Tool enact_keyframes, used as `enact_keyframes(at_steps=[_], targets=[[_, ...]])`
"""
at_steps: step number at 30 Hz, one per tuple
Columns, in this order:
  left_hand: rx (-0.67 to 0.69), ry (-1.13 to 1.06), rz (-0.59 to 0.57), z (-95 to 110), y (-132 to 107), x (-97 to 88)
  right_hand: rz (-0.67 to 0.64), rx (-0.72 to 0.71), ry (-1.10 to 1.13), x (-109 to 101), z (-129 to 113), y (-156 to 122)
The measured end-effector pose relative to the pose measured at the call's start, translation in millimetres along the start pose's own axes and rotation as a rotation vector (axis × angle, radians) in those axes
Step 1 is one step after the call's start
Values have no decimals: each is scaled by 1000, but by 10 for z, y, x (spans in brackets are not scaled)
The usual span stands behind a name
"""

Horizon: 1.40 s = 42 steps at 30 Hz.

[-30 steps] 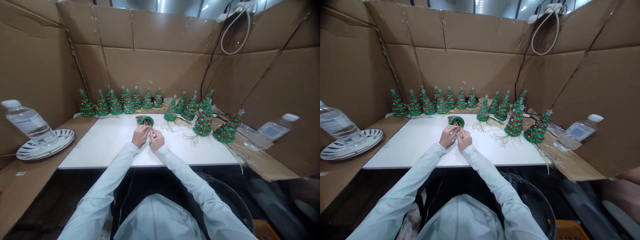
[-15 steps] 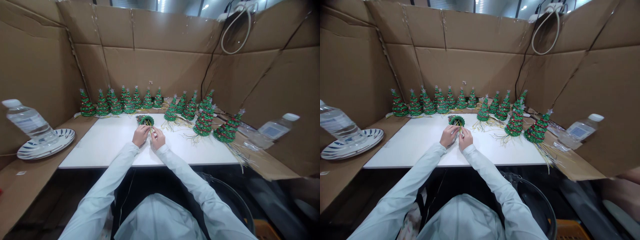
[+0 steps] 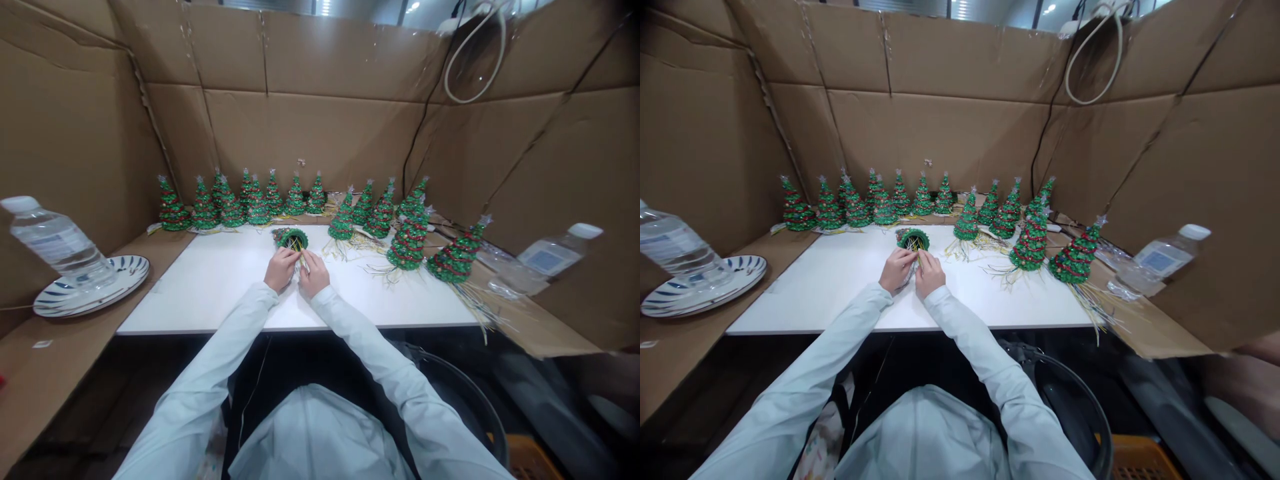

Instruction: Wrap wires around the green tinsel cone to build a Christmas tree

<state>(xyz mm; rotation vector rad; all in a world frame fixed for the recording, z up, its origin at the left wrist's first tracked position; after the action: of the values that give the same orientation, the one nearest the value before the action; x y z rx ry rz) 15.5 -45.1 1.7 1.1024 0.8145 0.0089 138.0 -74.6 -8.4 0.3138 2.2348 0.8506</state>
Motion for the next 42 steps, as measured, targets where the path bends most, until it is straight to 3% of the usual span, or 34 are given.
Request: enact_keyframes(at_steps=[8, 12, 15, 19, 25, 34, 38, 42], targets=[[14, 7, -29, 17, 0, -30, -52, -30, -84, -1, -24, 10], [-20, 3, 13, 8, 11, -21, -46, -24, -59, -13, -35, 25], [-100, 14, 89, 0, 26, -21, -14, 9, -31, -16, -33, 28], [-212, 40, 186, -21, 30, -48, -81, 49, -92, 29, 1, 18], [-496, -11, 382, -191, -10, -112, -128, 203, -139, 97, 147, 21], [-708, -28, 435, -382, -53, -123, -65, 374, -62, 38, 293, 84], [-833, -43, 554, -490, -108, -133, -138, 359, -40, 19, 225, 85], [-898, -233, 627, -633, -165, -117, -222, 299, -2, 26, 167, 74]])
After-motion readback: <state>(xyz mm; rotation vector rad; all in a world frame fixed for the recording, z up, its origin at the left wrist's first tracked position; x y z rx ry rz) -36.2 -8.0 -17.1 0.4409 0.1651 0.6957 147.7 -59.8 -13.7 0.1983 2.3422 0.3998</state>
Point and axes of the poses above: each hand's wrist, its own y-axis towards the middle knuckle, its own x-axis out of the palm, z = x × y, the point moved 2 cm from there along y, towards the middle knuckle, and after that the axes turned 5 degrees about x, right-handed, at the moved point
